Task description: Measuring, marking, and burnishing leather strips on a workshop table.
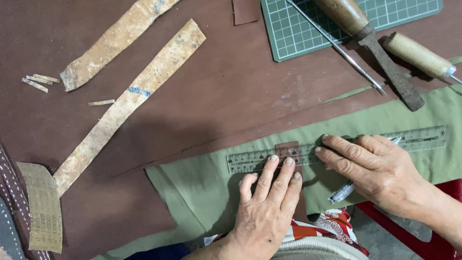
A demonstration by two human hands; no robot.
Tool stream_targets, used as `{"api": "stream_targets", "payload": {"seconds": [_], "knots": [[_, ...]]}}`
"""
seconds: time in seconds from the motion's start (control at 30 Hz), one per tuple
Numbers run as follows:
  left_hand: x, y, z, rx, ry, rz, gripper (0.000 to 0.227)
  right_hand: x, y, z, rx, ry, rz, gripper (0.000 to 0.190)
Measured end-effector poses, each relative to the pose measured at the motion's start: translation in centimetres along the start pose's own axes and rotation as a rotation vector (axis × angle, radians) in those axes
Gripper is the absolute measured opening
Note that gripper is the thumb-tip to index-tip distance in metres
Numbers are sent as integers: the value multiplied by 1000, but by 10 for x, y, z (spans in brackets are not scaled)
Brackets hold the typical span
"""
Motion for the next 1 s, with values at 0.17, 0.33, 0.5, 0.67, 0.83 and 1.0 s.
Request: {"api": "stream_targets", "payload": {"seconds": [0.17,0.33,0.5,0.67,0.83,1.0], "knots": [[-1,0,0,3,4,-2,29,-1,-1,-1,12,5,-4,38],[-2,-1,-3,32,24,12,33,-2,-2,-2,20,-11,-10,43],[-6,0,-8,38,106,6,50,1,-1,-1,18,-31,-3,34],[-10,-2,-11,111,184,-15,61,-4,-1,-3,43,-11,-31,37],[-8,-3,-9,82,164,-19,58,-8,-2,-3,52,30,-40,39],[-5,-4,-10,109,154,3,64,-4,0,-3,32,-11,-13,34]]}}
Point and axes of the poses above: each hand's wrist, its own x-axis towards the middle knuckle, its own z-axis out of the back of the hand, y = z × x, the point moved 2 cm from there along x, towards the middle knuckle, and after that the axes turned 5 degrees about x, right-handed, at the moved point
